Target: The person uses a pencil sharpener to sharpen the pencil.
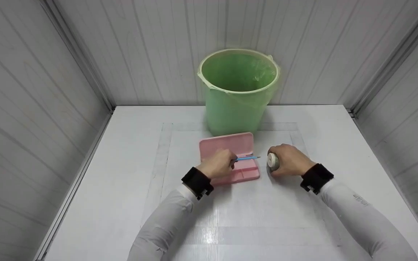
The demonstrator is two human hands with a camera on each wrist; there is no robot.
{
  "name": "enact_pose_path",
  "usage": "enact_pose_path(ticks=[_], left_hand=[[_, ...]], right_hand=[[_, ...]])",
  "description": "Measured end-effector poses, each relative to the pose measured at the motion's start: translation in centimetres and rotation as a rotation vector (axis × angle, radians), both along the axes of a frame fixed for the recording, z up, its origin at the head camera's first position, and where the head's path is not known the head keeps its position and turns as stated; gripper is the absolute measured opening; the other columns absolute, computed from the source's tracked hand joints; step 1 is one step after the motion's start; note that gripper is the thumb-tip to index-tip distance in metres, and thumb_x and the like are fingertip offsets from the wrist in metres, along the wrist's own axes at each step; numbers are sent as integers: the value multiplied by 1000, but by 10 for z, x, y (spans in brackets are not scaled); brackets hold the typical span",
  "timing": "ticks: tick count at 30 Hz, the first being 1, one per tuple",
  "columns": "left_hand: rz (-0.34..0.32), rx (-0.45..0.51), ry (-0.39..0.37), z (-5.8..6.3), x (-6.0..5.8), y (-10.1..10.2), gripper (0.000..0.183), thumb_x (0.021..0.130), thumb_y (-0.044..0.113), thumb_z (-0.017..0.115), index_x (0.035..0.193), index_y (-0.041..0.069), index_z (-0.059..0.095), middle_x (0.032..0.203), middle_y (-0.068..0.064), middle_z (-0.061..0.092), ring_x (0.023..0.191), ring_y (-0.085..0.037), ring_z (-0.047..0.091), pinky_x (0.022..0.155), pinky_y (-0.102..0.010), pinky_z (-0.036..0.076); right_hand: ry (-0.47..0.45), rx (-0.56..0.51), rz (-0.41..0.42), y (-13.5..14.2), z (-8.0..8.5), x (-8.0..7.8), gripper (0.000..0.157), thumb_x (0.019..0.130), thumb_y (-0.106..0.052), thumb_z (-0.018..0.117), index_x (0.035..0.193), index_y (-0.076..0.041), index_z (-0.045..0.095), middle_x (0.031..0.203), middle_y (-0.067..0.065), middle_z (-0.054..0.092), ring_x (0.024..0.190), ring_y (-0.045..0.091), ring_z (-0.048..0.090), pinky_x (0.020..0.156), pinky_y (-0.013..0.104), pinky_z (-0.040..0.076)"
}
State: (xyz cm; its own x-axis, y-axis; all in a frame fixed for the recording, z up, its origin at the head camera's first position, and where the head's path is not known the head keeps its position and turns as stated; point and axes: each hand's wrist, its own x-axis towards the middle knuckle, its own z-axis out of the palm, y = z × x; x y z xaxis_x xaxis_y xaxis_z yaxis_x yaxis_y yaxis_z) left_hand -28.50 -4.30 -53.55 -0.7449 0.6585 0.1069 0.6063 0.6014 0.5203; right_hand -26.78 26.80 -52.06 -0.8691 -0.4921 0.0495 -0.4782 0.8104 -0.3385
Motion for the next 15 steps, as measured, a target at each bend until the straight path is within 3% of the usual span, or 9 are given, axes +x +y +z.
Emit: enact_pose_path(ticks=[2, 3, 5, 15], left_hand=[[-10, -23, -7, -2, 0, 4, 18, 91, -4, 64, 88, 4, 79, 76, 0, 73, 69, -11, 61, 64, -27, 52], [-14, -31, -27, 10, 7, 6, 17, 91, -7, 64, 91, 1, 79, 76, -2, 72, 68, -12, 60, 63, -27, 50], [-15, -52, -46, 15, 11, 10, 16, 93, -7, 66, 95, -1, 81, 77, -2, 71, 68, -13, 57, 63, -25, 46], [20, -120, -9, 15, 12, 20, 14, 93, -3, 68, 87, 9, 74, 72, 7, 56, 66, -10, 49, 60, -21, 36]], right_hand=[[1, 4, -3, -1, -1, -3, 49, 66, -18, 98, 108, -10, 74, 94, 4, 77, 91, 23, 69, 83, 46, 59], [1, 7, -6, -2, -2, -4, 50, 66, -18, 99, 108, -10, 74, 94, 4, 77, 92, 24, 69, 84, 46, 60], [4, 14, -3, -2, -5, -6, 50, 66, -18, 100, 108, -10, 74, 95, 4, 77, 93, 24, 70, 84, 47, 60], [25, 29, -10, -7, -13, -12, 58, 68, -20, 102, 116, -7, 72, 100, 8, 78, 94, 28, 71, 84, 51, 62]])
